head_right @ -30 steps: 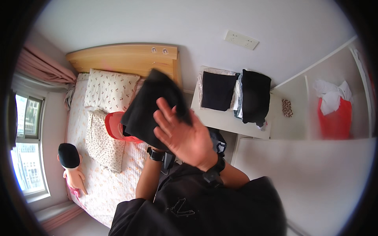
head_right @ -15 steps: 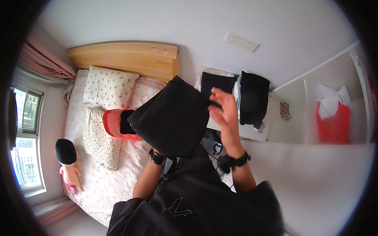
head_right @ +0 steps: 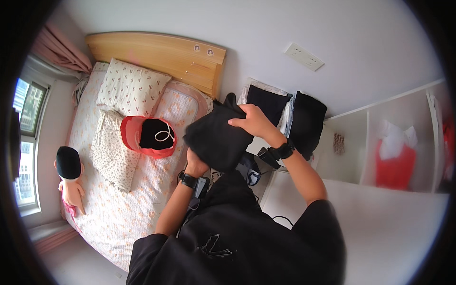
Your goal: The person takes black clothing items from a red bag, spreads a dress out on a bed to smooth it, and places the folded items onto a shelf in a closet.
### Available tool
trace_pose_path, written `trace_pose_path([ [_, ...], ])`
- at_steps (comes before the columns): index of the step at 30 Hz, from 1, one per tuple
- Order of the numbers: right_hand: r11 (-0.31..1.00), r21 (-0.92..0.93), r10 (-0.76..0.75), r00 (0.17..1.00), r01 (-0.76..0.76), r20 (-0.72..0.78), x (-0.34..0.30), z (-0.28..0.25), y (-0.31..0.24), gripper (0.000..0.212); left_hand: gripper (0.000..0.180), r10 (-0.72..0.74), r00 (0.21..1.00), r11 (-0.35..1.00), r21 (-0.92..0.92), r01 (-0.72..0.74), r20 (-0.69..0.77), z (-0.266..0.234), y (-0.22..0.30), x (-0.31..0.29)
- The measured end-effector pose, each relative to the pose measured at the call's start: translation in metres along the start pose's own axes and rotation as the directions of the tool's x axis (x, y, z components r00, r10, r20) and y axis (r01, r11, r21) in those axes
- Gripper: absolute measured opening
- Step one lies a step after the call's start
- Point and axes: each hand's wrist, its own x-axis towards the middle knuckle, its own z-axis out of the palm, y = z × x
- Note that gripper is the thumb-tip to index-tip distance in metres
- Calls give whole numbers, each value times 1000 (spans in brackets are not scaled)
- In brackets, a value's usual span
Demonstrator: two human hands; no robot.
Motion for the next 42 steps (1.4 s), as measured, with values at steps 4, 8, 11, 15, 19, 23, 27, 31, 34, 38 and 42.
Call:
trace_pose_path([
  [4,935,-288,-247,963,209,-104,-11,46,-32,38,74,128,959,991,55,-118,-251,-19,-15,-1],
  [8,878,-270,-395,917,395,59,-41,106,-89,43,62,187,923,966,109,-235,335,-35,-18,-2],
  [11,943,-38,-323,938,330,128,-66,126,-122,43,60,139,922,982,70,-175,361,7,-19,-23],
  [15,954,142,-277,957,263,89,-77,140,-133,38,58,136,896,982,62,-178,424,62,-6,-42],
  [19,980,114,-166,986,162,24,-53,120,-120,35,65,165,862,923,234,-307,480,83,13,-59],
  [23,975,-164,-182,968,153,-176,-31,101,-76,33,62,105,851,992,3,-125,515,117,20,-73],
  [27,998,-49,-55,988,48,-146,-19,94,-68,35,62,171,887,972,76,-224,429,83,29,-76],
  [31,993,-37,-119,980,114,-159,-5,103,-26,67,63,217,894,943,154,-296,392,58,31,-74],
  [34,806,545,65,950,-231,307,13,109,-33,74,64,233,899,906,253,-340,371,39,36,-81],
  [38,769,415,138,759,-487,636,51,134,-11,68,64,213,890,684,588,-431,404,11,75,-97],
  [42,769,247,245,629,-589,738,83,161,-23,59,72,315,833,89,860,-503,455,-37,131,-128],
])
